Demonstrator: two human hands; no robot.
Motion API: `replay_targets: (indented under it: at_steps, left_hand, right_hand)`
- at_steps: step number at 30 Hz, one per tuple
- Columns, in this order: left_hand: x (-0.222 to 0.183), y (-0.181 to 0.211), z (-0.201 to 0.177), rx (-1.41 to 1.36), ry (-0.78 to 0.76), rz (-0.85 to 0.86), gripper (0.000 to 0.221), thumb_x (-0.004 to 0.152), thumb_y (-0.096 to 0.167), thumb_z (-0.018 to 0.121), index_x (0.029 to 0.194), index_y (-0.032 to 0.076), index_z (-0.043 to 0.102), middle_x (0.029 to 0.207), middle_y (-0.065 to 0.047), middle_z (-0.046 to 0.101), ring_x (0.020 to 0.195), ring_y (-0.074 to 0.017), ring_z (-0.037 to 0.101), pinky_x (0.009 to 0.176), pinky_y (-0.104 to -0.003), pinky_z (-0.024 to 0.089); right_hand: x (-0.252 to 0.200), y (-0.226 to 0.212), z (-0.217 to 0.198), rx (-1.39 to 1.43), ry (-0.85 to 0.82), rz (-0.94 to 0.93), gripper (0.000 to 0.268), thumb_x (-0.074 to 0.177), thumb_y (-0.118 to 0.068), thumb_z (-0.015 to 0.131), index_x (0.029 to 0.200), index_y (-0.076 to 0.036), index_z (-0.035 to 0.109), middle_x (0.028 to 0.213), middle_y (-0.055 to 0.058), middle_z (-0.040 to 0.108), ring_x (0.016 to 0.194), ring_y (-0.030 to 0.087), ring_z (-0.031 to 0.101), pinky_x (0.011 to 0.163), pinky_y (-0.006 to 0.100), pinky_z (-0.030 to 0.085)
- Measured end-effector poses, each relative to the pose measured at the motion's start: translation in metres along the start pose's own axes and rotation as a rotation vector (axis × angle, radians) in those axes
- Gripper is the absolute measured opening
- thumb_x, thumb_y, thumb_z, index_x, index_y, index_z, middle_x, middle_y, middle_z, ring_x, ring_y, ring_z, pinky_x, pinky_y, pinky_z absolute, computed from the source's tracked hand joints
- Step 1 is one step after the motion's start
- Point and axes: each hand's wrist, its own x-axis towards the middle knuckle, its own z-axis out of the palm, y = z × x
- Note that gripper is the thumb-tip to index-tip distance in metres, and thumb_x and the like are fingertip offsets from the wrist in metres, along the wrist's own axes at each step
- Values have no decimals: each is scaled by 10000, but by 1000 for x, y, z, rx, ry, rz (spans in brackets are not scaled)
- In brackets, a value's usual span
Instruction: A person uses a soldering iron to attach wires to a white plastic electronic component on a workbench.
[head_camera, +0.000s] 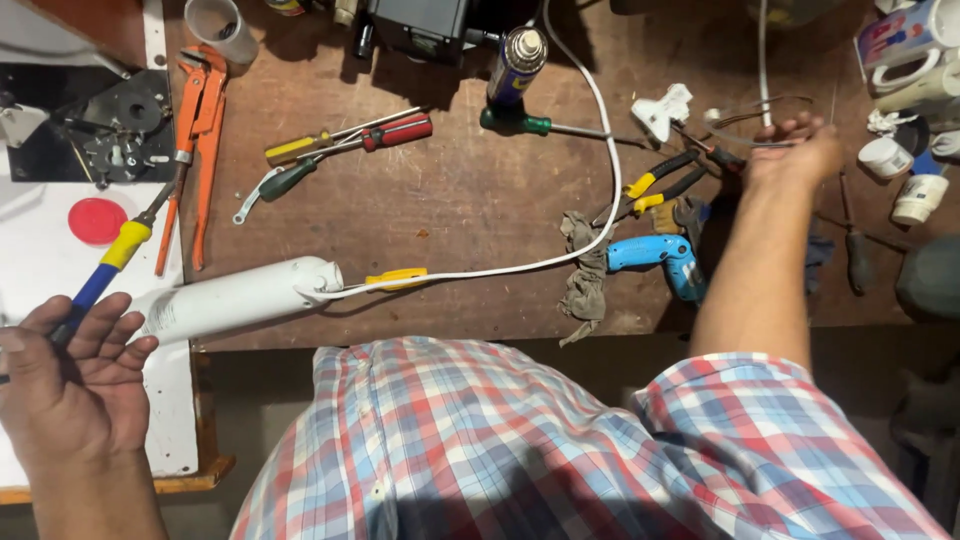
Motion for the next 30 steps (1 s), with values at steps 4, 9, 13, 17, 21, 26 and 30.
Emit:
replay_targets:
  at_steps: [4,9,13,17,21,26,30]
  left_hand:
    - [1,2,-2,10,-6,-13,563,1145,796,673,1429,315,740,1331,-100,888,1087,-194,889,929,-310,738]
    - [-2,-6,-17,-26,-31,13,648,1078,859,734,1434,318,760,1304,-125,865,1081,-226,872,938,-323,739]
    - [-8,-2,-16,-76,-58,5,584,1115,816,750,1382,297,771,1289,-155,857,1043,-256,853,920,-357,726]
    - [-11,0,-15,-82,-86,15,658,1058,846,803,1376,270,776,1286,-168,855,1050,-254,867,896,-352,739]
    - [-13,-7,-25,-118,-54,11,556,1155,782,741,1389,279,774,1287,-170,850,1046,-276,847,921,-368,725]
    - [-15,-9,-30,-156,-82,25,591,1106,778,808,1400,266,779,1309,-181,852,1063,-284,855,931,-376,726]
    - [-17,-10,-31,-140,-53,27,611,1104,796,798,1393,258,775,1291,-188,851,1036,-284,859,908,-371,731]
  right_hand:
    - [46,-6,-18,-744,167,15,389,1142,-561,578,893,-266,532,833,-77,570,716,100,671,635,320,387]
    - [-100,39,-14,-1553,-418,-1035,698,1278,-224,849,1793,-53,410,1785,337,469,1668,540,459,1369,639,428]
    - [-221,119,32,-1821,-1139,-986,602,1136,-347,856,1658,-79,722,1478,283,737,1356,503,641,1154,609,510]
    - [-197,154,37,-1885,-1194,-1073,219,1152,-211,743,1329,-110,824,1160,216,746,964,575,724,814,701,600]
    - [-131,111,31,-1919,-1083,-1435,249,927,22,736,1125,-83,843,980,161,730,849,442,706,663,566,545]
    - [-18,78,12,-1979,-728,-1390,93,1003,-155,757,1015,-69,791,1000,231,743,861,487,721,697,589,575]
    - [-88,91,39,-1829,-755,-1243,322,1122,-230,807,1414,-97,838,1272,267,736,1092,527,733,911,632,592]
